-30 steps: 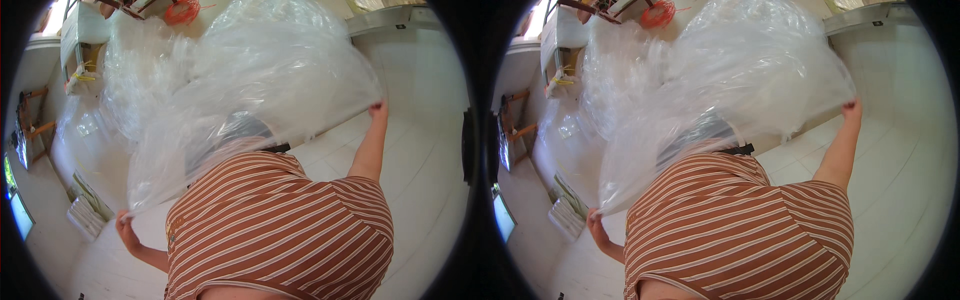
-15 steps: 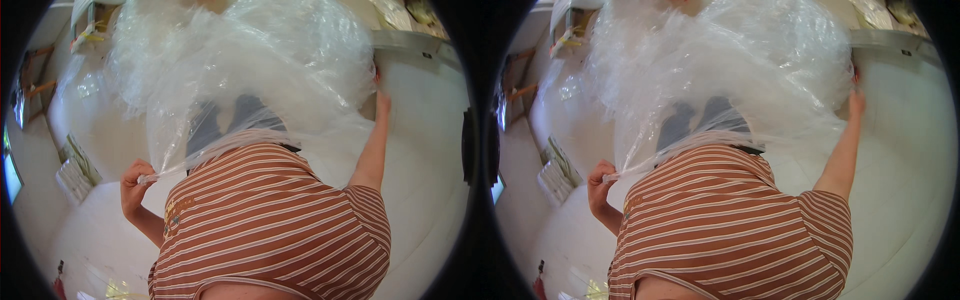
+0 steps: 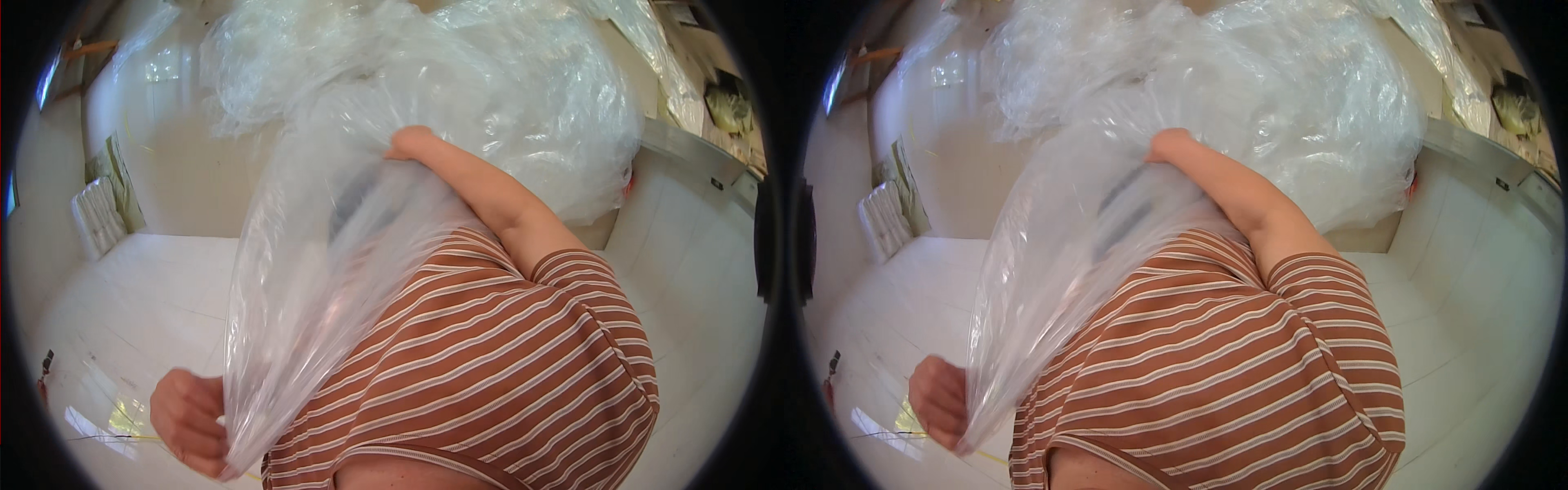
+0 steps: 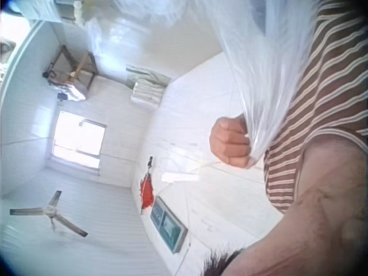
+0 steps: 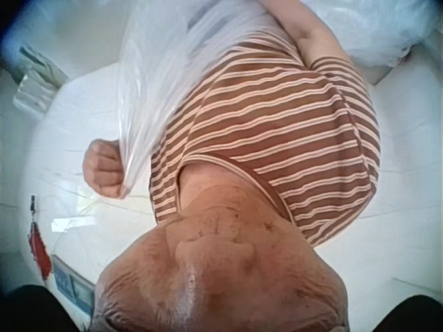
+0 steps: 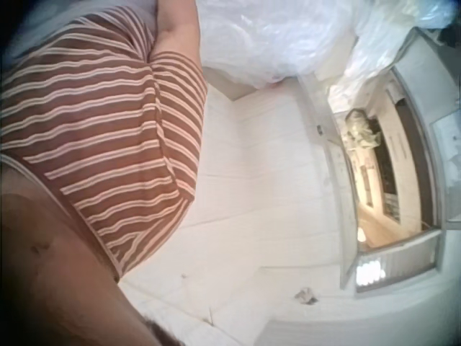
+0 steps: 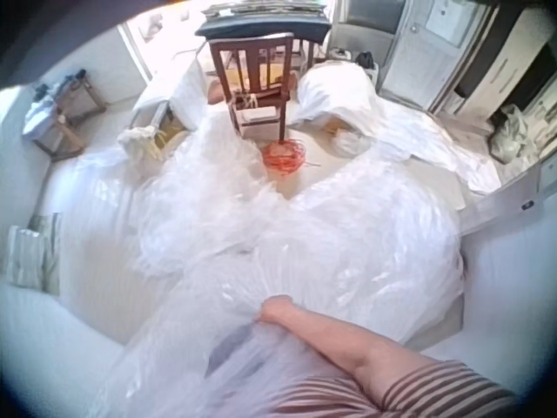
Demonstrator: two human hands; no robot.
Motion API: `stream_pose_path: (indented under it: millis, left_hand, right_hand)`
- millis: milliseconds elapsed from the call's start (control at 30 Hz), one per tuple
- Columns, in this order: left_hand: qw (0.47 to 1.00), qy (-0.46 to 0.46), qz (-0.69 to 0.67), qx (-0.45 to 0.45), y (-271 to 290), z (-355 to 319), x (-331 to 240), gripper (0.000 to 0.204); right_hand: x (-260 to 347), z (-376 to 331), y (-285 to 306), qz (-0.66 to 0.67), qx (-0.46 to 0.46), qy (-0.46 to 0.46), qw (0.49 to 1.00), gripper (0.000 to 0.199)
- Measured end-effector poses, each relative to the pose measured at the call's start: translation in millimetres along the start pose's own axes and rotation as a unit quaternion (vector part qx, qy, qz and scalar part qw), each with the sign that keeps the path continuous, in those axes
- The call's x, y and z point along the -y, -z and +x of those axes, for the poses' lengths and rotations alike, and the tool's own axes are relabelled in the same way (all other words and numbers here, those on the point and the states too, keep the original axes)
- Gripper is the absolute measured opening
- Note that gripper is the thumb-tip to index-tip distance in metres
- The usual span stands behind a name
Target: Cutting red plastic strips and arranging large clear plastic sheets in a workshop environment.
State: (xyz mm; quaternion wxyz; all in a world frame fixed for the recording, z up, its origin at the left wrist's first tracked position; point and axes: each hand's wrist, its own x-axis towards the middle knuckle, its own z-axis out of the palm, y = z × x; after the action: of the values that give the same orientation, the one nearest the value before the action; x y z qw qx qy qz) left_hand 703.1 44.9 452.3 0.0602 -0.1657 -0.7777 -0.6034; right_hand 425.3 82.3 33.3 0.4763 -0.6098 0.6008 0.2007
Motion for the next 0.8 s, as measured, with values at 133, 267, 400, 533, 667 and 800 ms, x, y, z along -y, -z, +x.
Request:
stream_pose_path:
  millis: [133, 267, 400, 533, 667, 800]
  left_hand:
    - [0.774, -0.148, 0.079, -0.611, -62.9, -16.4, -8.5, 0.005]
    - [0.672, -0.198, 0.057, -0.711, -60.3, -32.2, -17.0, 0.01]
    - [0.626, -0.179, 0.089, -0.754, -47.7, -42.0, -35.8, 0.011]
    - [0.658, -0.163, 0.061, -0.732, -31.4, -49.1, -36.7, 0.016]
    - [0.694, -0.15, 0.039, -0.703, -13.4, -47.2, -36.9, 0.021]
    - [0.687, -0.117, 0.044, -0.716, -0.5, -30.7, -16.9, 0.031]
  right_hand:
    - [-97.9, -10.3, -54.5, -0.018, 0.007, -0.146, 0.989, 0.054]
    - [-171.3, -51.9, -81.6, 0.002, -0.081, -0.237, 0.968, 0.056]
    - [-182.3, -48.5, -76.5, 0.027, 0.127, -0.204, 0.97, 0.053]
    - [-166.7, -13.6, -75.8, 0.102, 0.2, -0.185, 0.957, 0.054]
    - [-146.6, 33.8, -111.2, 0.156, 0.063, -0.181, 0.969, 0.047]
    - [-144.9, 36.9, -91.1, 0.085, 0.02, -0.106, 0.99, 0.043]
